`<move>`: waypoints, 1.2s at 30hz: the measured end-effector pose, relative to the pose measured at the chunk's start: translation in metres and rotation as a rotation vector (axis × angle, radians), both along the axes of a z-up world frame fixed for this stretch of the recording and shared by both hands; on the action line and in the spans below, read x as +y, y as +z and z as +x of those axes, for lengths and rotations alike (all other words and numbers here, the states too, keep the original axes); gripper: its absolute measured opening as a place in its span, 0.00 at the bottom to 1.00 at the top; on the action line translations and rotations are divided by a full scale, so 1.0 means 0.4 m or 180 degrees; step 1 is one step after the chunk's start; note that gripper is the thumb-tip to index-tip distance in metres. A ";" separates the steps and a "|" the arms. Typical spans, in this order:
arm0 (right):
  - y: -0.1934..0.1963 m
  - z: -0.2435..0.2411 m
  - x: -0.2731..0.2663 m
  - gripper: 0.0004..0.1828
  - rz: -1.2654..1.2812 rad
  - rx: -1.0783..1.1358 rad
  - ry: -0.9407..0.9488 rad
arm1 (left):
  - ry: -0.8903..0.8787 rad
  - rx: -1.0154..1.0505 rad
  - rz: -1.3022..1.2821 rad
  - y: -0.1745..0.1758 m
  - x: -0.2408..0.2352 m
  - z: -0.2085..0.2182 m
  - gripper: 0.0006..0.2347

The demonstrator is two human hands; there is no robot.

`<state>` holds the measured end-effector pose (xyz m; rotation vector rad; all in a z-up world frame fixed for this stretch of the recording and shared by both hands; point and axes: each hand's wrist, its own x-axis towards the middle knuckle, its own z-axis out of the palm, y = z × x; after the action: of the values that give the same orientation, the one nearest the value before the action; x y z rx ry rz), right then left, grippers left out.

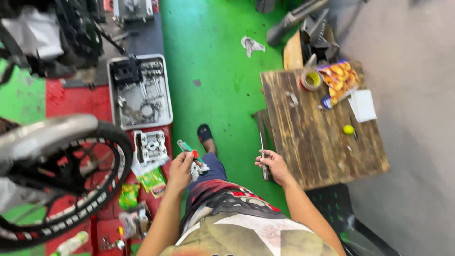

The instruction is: The person walks through a motorcycle repair shop holding a small red bottle and a white cloth. They open a red tool chest, select a green T-handle wrench, and return to a motorcycle wheel. The person then applies red thread-locking fluid from the bottle onto a bolt held in the left hand.

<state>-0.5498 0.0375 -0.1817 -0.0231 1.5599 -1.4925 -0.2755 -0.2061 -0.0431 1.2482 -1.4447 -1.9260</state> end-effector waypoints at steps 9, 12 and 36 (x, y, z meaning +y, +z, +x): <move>0.045 -0.318 -0.631 0.28 -0.0269 -0.0046 0.0112 | -0.0048 -0.0004 -0.0409 0.089 -0.666 -0.350 0.13; 0.068 -0.432 -0.774 0.27 -0.0348 -0.0017 0.0085 | -0.0063 -0.0127 -0.0686 0.151 -0.853 -0.465 0.13; 0.051 -1.710 -2.303 0.18 0.0082 0.0751 -0.0710 | 0.0313 -0.0430 -0.0250 -0.042 -1.992 -1.373 0.12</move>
<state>-1.2337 -0.8837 -0.1612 -0.0111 1.8183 -1.6915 -0.8246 -1.0029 -0.0597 1.4087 -1.4802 -1.7333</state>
